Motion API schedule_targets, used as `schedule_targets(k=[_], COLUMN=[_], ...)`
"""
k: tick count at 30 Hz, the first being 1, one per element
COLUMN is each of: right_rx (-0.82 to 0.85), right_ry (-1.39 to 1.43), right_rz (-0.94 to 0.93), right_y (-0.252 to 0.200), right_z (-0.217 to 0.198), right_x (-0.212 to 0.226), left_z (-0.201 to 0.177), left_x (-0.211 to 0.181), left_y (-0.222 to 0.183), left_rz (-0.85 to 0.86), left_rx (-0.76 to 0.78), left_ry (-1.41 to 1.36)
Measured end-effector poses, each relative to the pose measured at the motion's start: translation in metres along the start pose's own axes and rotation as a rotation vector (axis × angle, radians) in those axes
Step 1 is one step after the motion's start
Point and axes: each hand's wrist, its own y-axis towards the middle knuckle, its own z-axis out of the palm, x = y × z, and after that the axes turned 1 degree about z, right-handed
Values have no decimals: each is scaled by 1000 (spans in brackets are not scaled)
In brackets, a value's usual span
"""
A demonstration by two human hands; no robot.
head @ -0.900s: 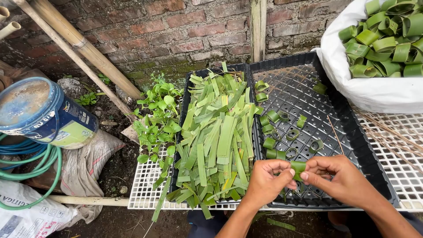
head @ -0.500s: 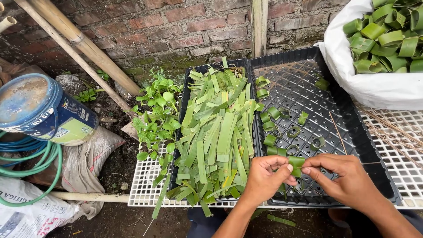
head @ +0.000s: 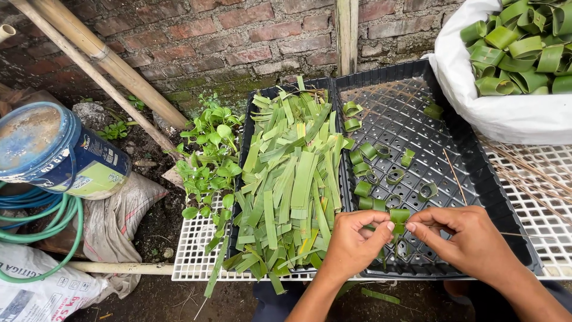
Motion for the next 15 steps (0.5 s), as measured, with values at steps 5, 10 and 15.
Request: schedule_targets(k=[5, 10, 15], right_rx=[16, 5, -180], right_ry=[9, -44, -194], right_rz=[-17, -33, 54], right_y=[2, 1, -9], right_z=[-5, 2, 28], right_x=[6, 1, -11], left_z=[3, 12, 26], left_x=[-3, 1, 4], left_y=[1, 1, 1], left_rz=[21, -5, 590], left_rx=[-6, -94, -275], left_ry=[36, 53, 429])
